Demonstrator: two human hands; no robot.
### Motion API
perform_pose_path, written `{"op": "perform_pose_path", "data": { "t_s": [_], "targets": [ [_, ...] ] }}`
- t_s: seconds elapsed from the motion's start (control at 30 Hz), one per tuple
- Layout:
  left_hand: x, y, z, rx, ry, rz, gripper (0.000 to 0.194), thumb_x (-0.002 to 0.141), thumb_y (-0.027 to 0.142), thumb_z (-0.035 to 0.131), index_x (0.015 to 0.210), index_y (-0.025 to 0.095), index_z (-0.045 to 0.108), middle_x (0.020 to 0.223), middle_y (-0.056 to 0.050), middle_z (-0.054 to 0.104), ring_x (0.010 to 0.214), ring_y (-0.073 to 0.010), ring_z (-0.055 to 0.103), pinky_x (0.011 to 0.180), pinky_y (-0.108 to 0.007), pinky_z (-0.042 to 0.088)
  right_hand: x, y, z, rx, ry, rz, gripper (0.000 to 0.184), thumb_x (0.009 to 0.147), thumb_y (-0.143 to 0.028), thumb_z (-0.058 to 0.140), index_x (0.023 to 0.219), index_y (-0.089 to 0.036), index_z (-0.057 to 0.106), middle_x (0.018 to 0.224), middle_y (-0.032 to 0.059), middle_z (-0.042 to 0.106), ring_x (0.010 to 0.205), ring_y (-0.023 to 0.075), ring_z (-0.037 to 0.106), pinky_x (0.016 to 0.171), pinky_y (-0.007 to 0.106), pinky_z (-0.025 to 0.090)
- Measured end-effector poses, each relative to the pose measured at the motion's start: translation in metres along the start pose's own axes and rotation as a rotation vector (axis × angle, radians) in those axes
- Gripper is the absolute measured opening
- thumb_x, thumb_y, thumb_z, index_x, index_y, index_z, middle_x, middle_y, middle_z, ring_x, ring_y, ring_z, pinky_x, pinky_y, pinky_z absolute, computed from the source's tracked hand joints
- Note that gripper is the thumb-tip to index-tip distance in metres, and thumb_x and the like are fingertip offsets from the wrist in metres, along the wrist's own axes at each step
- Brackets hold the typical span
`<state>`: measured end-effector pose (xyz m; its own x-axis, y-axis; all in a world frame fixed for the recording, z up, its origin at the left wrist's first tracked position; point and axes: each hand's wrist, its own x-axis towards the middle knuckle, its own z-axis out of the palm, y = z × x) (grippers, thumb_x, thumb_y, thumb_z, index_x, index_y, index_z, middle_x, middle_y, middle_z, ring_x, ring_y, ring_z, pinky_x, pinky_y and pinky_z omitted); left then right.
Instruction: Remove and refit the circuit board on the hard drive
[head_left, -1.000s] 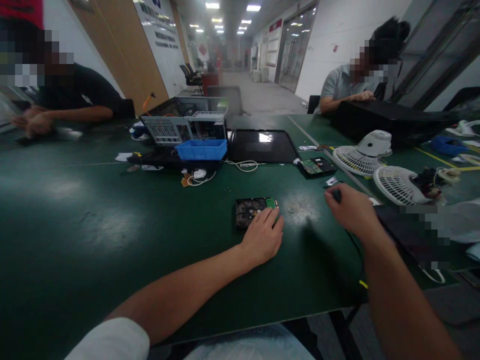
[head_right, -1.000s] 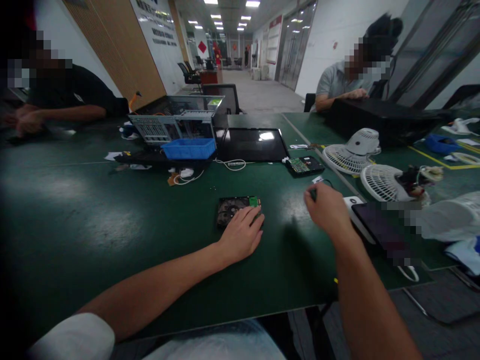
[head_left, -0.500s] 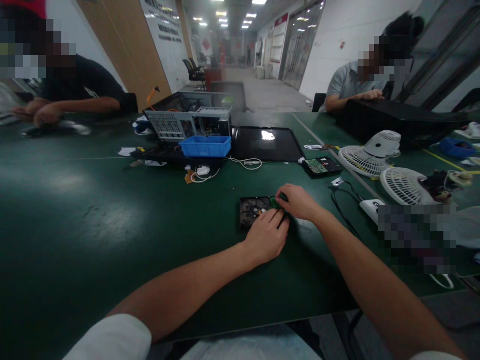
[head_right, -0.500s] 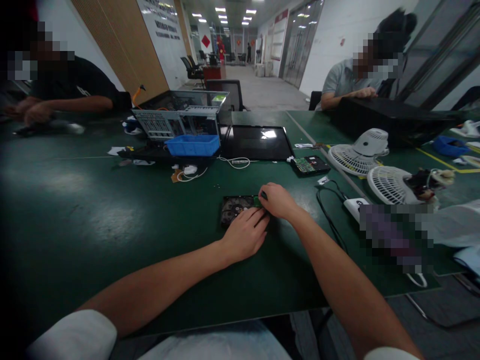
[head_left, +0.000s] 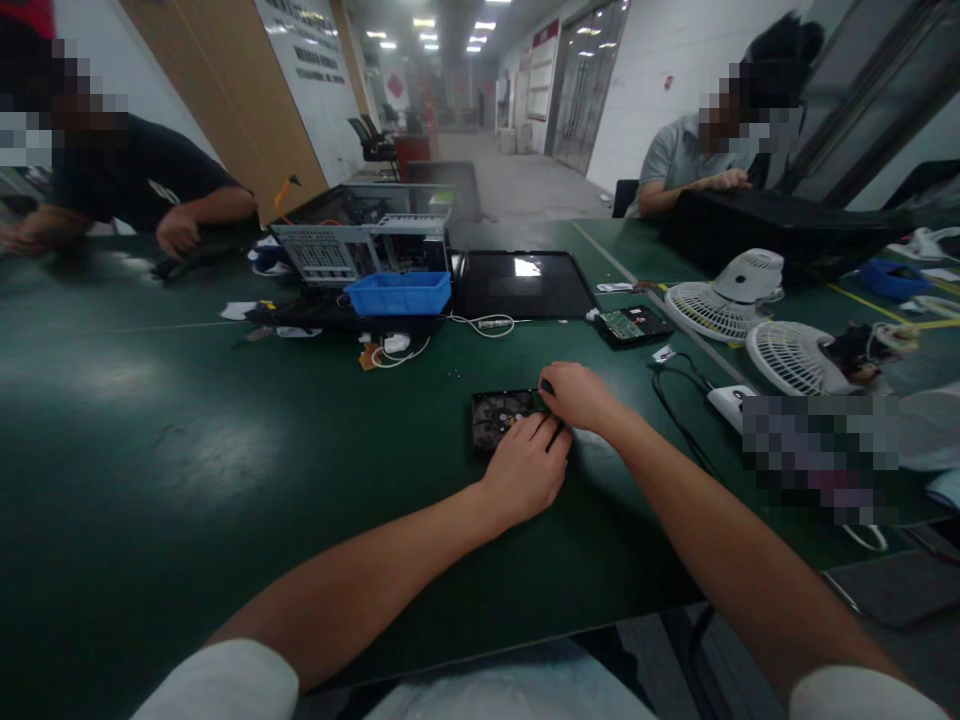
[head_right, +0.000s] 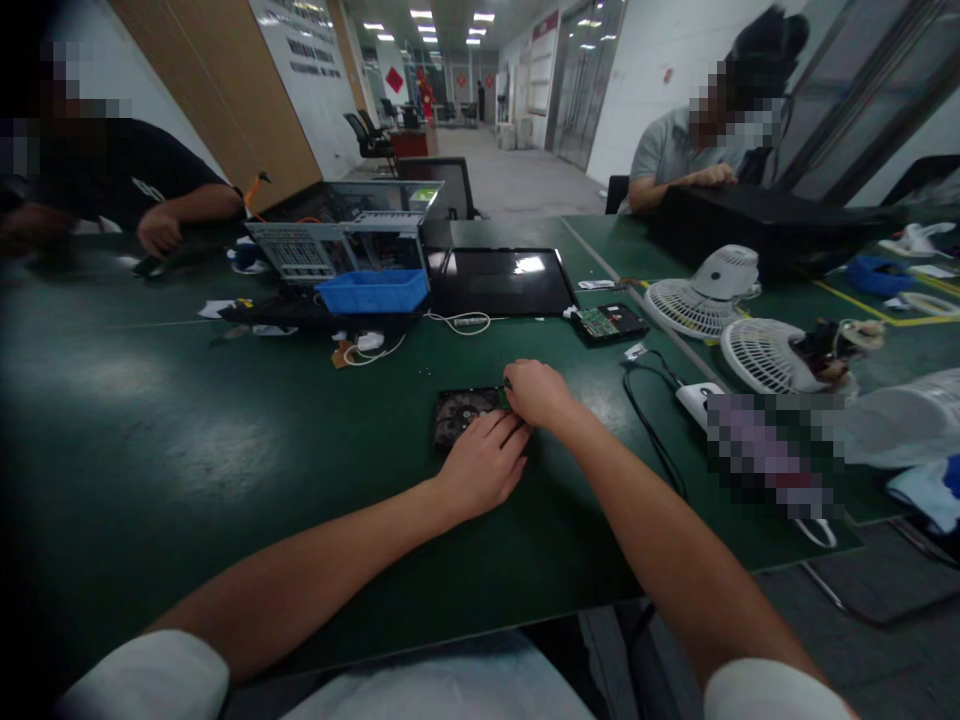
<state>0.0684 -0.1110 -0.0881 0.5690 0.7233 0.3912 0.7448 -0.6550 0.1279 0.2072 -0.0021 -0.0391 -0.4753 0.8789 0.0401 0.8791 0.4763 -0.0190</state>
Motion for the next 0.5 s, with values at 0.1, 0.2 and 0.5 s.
{"op": "perform_pose_path", "data": {
  "t_s": [0.1,0.2,0.5],
  "targets": [
    [-0.0001,-0.0001,0.0008,-0.001,-0.003,0.001,0.046,0.099,0.028,0.051,0.141,0.01,0.056,0.142,-0.02,0.058,0.135,-0.0357,0.048,0.11,-0.052,0.045,-0.0004,-0.0015,-0.0014,0.003,-0.031,0.023,0.022,0.097,-0.026,0.054,0.101,-0.019,0.075,0.111,0.0129,0.077,0.099,0.026,0.072,0.082,0.031,0.051],
    [-0.0002,-0.0003,0.0015,-0.005,-0.005,0.001,0.045,0.099,0.028,0.052,0.14,0.01,0.057,0.141,-0.02,0.058,0.135,-0.0357,0.048,0.11,-0.052,0.045,-0.002,-0.0044,-0.0036,-0.002,-0.044,0.058,0.025,0.098,-0.026,0.052,0.104,-0.019,0.075,0.112,0.0136,0.078,0.101,0.0265,0.072,0.084,0.031,0.051],
    [-0.0005,0.0009,0.0007,0.001,-0.005,-0.006,0.044,0.098,0.027,0.053,0.139,0.011,0.057,0.139,-0.02,0.059,0.135,-0.0352,0.049,0.11,-0.052,0.046,-0.0045,-0.0069,-0.0014,0.005,-0.025,0.108,0.027,0.099,-0.028,0.052,0.105,-0.019,0.076,0.108,0.015,0.078,0.099,0.0276,0.074,0.084,0.033,0.052]
  ]
}}
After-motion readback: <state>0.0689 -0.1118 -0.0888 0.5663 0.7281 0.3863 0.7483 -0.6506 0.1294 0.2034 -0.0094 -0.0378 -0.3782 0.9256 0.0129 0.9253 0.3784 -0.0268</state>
